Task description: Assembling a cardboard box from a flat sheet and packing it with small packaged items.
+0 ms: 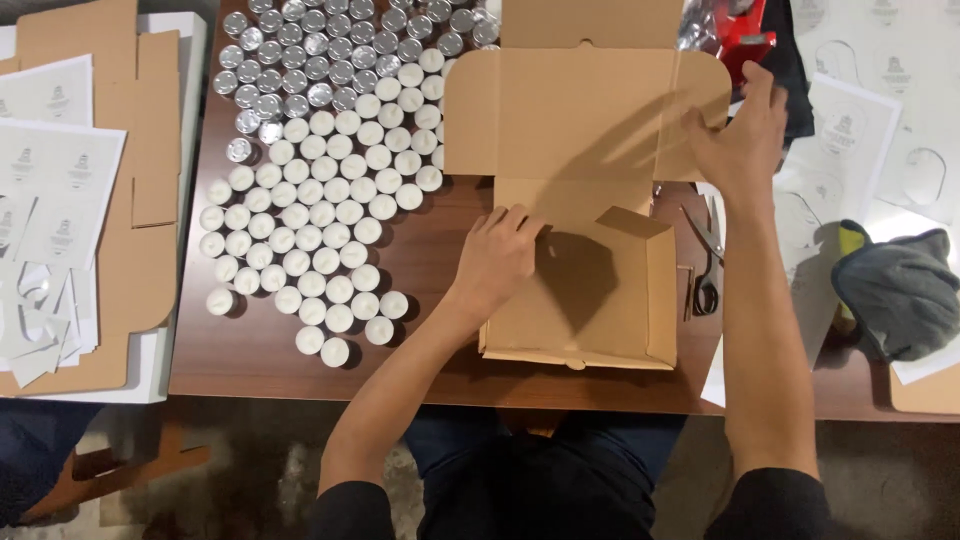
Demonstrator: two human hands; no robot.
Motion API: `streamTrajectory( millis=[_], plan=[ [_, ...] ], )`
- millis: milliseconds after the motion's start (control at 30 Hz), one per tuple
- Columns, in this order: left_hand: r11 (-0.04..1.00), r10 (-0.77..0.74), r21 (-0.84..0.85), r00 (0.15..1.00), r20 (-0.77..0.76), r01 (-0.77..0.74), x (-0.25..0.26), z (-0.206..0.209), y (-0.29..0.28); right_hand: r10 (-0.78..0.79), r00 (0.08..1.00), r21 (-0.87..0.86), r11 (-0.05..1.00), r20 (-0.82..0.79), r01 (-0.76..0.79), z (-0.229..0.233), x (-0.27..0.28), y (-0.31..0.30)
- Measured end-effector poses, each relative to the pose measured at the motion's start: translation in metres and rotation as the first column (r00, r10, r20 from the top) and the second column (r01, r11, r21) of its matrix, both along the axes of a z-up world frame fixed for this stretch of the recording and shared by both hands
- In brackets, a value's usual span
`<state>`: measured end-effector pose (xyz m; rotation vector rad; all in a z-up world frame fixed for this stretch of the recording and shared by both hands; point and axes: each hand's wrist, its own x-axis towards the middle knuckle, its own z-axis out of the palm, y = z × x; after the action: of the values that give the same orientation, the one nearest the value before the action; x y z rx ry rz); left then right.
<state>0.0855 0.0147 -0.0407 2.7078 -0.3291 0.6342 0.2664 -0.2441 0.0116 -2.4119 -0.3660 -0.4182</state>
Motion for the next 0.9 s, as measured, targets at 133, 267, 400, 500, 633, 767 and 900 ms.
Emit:
streamTrajectory(
  millis=[133,267,400,500,633,767,900],
  plan=[
    [1.0,0.022,0.002,1.0,-0.018,-0.022,0.003,-0.013,0.0,-0.07,0.968,0.132,0.986,-0.24,0.104,-0.002,0.025,0.011],
    [1.0,0.019,-0.005,1.0,0.007,-0.019,0.005,-0.017,0.003,-0.029,0.987,0.267,0.961,-0.16,0.072,0.01,0.016,0.015],
    [0.998,0.051,-0.025,0.997,0.062,-0.049,0.003,0.004,0.004,0.012,0.998,0.428,0.904,-0.055,0.012,0.015,-0.004,0.012],
    [0.994,0.104,-0.059,0.985,0.138,-0.097,-0.001,0.024,0.006,0.044,0.986,0.44,0.891,0.161,-0.111,-0.02,0.007,0.002],
    [0.965,0.261,-0.135,0.866,0.425,-0.225,-0.011,0.051,0.017,0.084,0.962,0.515,0.831,0.259,-0.211,-0.026,-0.003,0.013],
    [0.9,0.427,-0.302,0.775,0.466,-0.315,-0.005,0.065,0.046,0.097,0.959,0.589,0.772,0.264,-0.241,-0.035,0.01,0.006],
    [0.617,0.298,-0.735,0.948,-0.114,-0.282,0.011,0.073,0.054,0.149,0.931,0.511,0.802,0.333,-0.311,-0.031,0.02,0.002]
  ],
)
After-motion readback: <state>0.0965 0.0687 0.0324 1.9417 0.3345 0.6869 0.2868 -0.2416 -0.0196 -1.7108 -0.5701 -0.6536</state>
